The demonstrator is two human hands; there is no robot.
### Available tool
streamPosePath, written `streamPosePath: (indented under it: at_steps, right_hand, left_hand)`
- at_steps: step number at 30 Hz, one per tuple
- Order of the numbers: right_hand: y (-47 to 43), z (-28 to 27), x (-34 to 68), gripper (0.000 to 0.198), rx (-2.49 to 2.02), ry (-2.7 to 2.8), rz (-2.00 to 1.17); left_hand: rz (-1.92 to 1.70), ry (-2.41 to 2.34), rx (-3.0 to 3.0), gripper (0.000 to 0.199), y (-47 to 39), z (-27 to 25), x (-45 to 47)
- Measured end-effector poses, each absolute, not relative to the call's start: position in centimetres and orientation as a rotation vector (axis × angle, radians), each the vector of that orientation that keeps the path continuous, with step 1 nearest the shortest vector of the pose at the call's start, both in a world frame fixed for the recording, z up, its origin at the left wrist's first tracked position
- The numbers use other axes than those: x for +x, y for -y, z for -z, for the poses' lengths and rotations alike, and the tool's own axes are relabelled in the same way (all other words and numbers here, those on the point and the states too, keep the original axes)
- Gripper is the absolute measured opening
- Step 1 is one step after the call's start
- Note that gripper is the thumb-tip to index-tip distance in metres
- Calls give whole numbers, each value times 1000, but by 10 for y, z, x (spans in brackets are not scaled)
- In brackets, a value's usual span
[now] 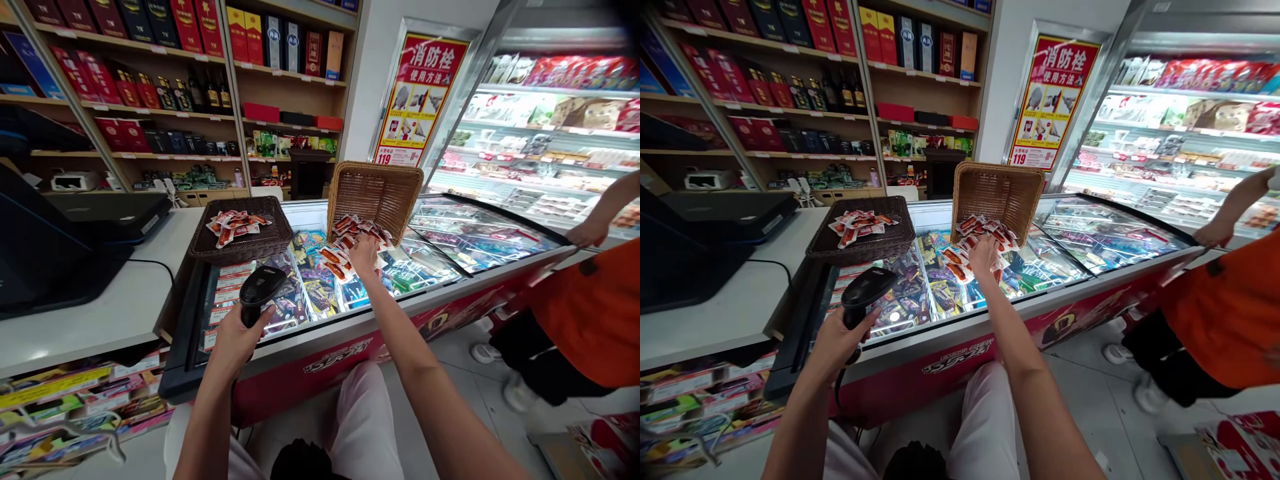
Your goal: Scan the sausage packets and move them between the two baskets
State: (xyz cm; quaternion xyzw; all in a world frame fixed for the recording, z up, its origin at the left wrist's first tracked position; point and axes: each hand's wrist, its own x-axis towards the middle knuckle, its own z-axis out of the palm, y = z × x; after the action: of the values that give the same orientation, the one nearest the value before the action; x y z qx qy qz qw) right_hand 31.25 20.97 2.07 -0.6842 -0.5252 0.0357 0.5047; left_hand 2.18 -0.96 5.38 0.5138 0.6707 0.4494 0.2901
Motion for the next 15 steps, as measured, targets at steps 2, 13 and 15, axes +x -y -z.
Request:
streamPosePath:
  at_steps: [2, 13, 15]
  right_hand:
    - [-212, -26, 293, 23, -1622, 1352, -52]
    - [-271, -79, 83, 14, -1371, 2163, -283]
    - [-287, -81, 45, 13, -1427, 2238, -328]
  left_hand:
    - [-1211, -1760, 1353, 48, 4, -56, 16]
    - [-1310, -1741, 1149, 56, -19, -45, -30]
    - [-1315, -1720, 1113, 56, -19, -41, -38]
